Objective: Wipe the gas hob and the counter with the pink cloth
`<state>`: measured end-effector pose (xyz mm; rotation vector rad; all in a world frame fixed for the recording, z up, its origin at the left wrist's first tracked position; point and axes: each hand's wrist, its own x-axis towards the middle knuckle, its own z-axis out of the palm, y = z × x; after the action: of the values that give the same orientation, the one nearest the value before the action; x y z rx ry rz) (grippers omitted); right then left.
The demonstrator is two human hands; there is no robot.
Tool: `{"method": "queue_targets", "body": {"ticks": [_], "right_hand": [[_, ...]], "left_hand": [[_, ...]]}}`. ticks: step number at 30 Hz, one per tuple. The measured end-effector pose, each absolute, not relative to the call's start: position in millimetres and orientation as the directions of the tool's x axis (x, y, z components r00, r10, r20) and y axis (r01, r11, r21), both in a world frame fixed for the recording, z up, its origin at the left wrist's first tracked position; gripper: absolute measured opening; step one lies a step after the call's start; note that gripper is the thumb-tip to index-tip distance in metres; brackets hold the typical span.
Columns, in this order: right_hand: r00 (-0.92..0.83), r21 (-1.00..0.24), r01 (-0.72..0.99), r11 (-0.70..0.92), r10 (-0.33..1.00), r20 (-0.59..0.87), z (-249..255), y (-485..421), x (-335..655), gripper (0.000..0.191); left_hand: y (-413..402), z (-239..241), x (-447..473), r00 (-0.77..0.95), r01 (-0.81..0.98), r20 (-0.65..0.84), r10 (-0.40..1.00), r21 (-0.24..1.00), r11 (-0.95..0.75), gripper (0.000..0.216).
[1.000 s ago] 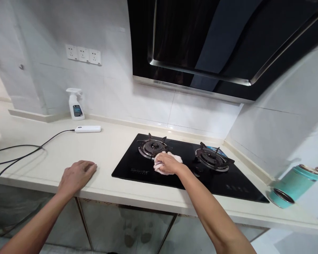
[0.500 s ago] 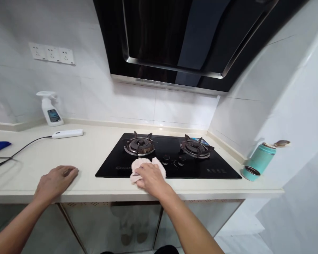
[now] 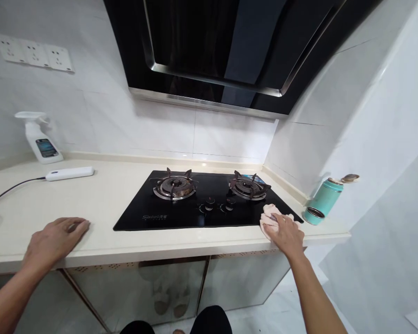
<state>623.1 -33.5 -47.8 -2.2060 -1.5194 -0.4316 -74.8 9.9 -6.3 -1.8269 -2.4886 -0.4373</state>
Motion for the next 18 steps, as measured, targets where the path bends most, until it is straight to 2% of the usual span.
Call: {"method": "queue_targets", "body": {"ticks": [3, 6, 8, 11, 15, 18], "right_hand": [[0.289, -0.167, 0.957, -0.236, 0.768, 0.571, -59, -44, 585, 0.043], [0.116, -0.172, 0.985, -0.002, 0.743, 0.659, -71, -54, 511, 0.034], [-0.017, -0.165, 0.967, 0.193, 0.696, 0.717, -77, -59, 448, 0.036], [-0.183, -0.159, 0.879, 0.451, 0.624, 0.759, -80, -62, 342, 0.052], [-0.481, -0.020, 0.739, 0.673, 0.549, 0.683, -82, -60, 218, 0.076], [-0.554, 0.118, 0.727, 0.676, 0.476, 0.683, -93, -52, 163, 0.059]], "left_hand": [[8, -5, -73, -0.310, 0.938, 0.198, 0.930, 0.224, 0.265, 0.063], [8, -5, -71, -0.305, 0.939, 0.202, 0.931, 0.227, 0.258, 0.060], [9, -7, -72, -0.303, 0.940, 0.214, 0.929, 0.225, 0.255, 0.060], [10, -10, -75, -0.293, 0.944, 0.251, 0.923, 0.227, 0.238, 0.058], [10, -12, -78, -0.286, 0.947, 0.256, 0.923, 0.225, 0.230, 0.059], [9, -9, -77, -0.297, 0.943, 0.229, 0.927, 0.223, 0.247, 0.060]]}}
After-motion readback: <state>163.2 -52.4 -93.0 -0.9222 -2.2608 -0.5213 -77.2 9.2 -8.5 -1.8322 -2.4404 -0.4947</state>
